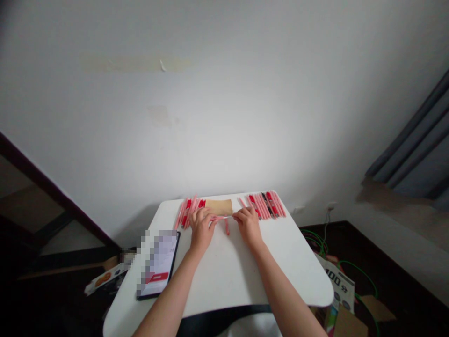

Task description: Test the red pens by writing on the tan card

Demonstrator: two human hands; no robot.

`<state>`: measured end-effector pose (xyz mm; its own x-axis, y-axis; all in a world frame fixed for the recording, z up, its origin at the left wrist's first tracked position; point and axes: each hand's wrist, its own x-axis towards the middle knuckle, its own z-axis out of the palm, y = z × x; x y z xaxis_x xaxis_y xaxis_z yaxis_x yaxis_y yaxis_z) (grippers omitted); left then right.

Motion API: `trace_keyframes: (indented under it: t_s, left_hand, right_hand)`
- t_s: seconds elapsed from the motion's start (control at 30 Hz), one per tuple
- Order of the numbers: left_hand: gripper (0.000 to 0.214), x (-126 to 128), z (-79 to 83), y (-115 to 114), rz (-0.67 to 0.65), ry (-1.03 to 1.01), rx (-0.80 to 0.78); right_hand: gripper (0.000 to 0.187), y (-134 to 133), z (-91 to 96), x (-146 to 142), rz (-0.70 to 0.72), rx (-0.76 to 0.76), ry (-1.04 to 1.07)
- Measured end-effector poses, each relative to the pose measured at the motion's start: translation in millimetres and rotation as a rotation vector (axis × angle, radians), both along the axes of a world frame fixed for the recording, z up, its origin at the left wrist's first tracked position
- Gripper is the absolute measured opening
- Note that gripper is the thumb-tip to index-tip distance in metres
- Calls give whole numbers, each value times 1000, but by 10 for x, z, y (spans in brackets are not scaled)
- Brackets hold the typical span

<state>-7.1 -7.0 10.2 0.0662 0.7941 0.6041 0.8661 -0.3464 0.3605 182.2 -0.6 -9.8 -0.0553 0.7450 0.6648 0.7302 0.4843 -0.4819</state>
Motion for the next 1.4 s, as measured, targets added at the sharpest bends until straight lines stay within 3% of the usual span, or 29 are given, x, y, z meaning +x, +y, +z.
trace_keyframes:
  t_s: [0.37, 1.07, 1.4]
  left_hand:
    - [10, -15, 21, -8, 85, -26, -13]
    - [18, -58, -39, 51, 106, -113, 149]
    - [19, -30, -22, 16, 184, -85, 106]
  right_hand:
    - [22, 36, -37, 78, -43, -19, 18]
    - [26, 59, -68, 101, -32, -15, 85]
    - [26, 70, -75, 105, -33, -26, 106]
